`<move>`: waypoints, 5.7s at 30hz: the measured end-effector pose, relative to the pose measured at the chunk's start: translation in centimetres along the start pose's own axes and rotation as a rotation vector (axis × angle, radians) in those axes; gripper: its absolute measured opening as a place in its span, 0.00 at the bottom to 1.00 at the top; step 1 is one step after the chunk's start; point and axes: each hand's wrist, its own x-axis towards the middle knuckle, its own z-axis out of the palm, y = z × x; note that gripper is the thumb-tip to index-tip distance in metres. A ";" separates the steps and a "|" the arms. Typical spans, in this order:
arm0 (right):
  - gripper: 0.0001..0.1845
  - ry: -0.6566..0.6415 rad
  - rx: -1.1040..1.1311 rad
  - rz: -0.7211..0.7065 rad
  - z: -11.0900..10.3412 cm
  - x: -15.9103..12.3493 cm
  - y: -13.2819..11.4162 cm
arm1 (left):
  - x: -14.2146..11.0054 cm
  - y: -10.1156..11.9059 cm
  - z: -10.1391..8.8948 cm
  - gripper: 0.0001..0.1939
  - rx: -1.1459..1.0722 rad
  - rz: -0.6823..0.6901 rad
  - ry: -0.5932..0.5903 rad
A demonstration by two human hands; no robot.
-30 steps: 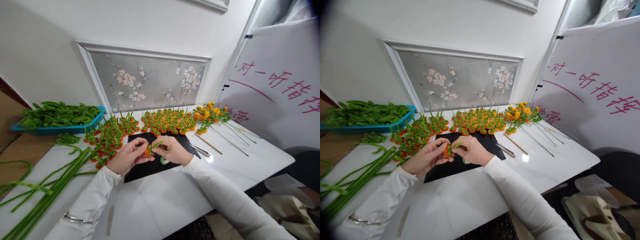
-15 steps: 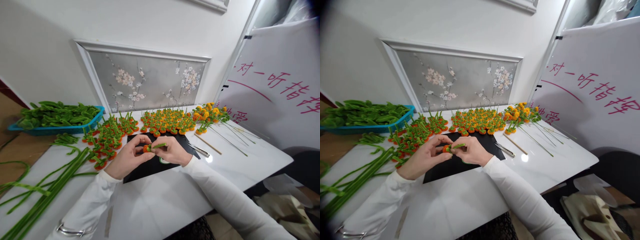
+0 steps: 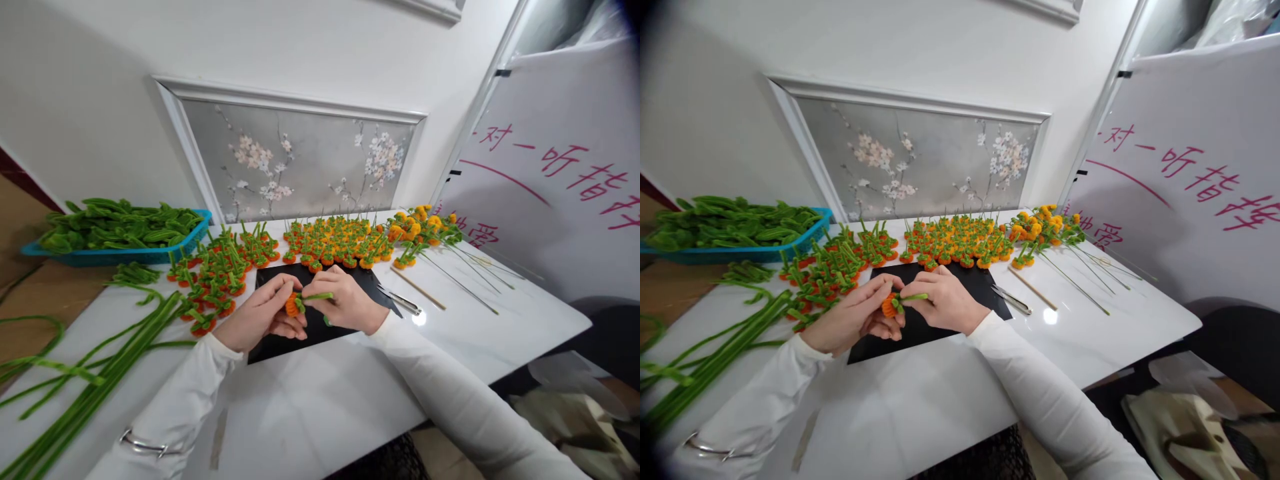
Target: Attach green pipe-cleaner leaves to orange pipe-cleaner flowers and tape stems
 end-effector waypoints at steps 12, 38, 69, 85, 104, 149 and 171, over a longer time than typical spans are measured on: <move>0.02 -0.001 -0.076 0.131 0.5 -0.1 -0.5 | 0.3 -0.7 0.3 0.05 0.273 0.217 0.100; 0.08 -0.011 0.080 0.077 0.7 0.0 -0.8 | -0.8 0.8 -0.4 0.12 0.097 0.101 -0.002; 0.10 0.017 0.195 0.227 0.6 0.2 -1.4 | -0.5 0.1 -0.3 0.12 0.203 0.191 0.000; 0.10 0.007 -0.026 0.275 0.9 0.1 -1.3 | -0.7 0.3 -0.6 0.07 0.044 -0.006 -0.019; 0.05 -0.140 0.507 0.308 -0.7 0.1 -1.4 | -0.2 -0.6 -1.0 0.06 -0.140 -0.089 -0.032; 0.01 -0.024 0.164 0.142 -0.8 0.5 -1.2 | -1.0 0.4 -0.1 0.07 -0.036 -0.030 0.008; 0.07 -0.138 0.028 0.118 0.0 0.3 -1.5 | -0.3 -0.1 -0.4 0.12 0.218 0.149 -0.016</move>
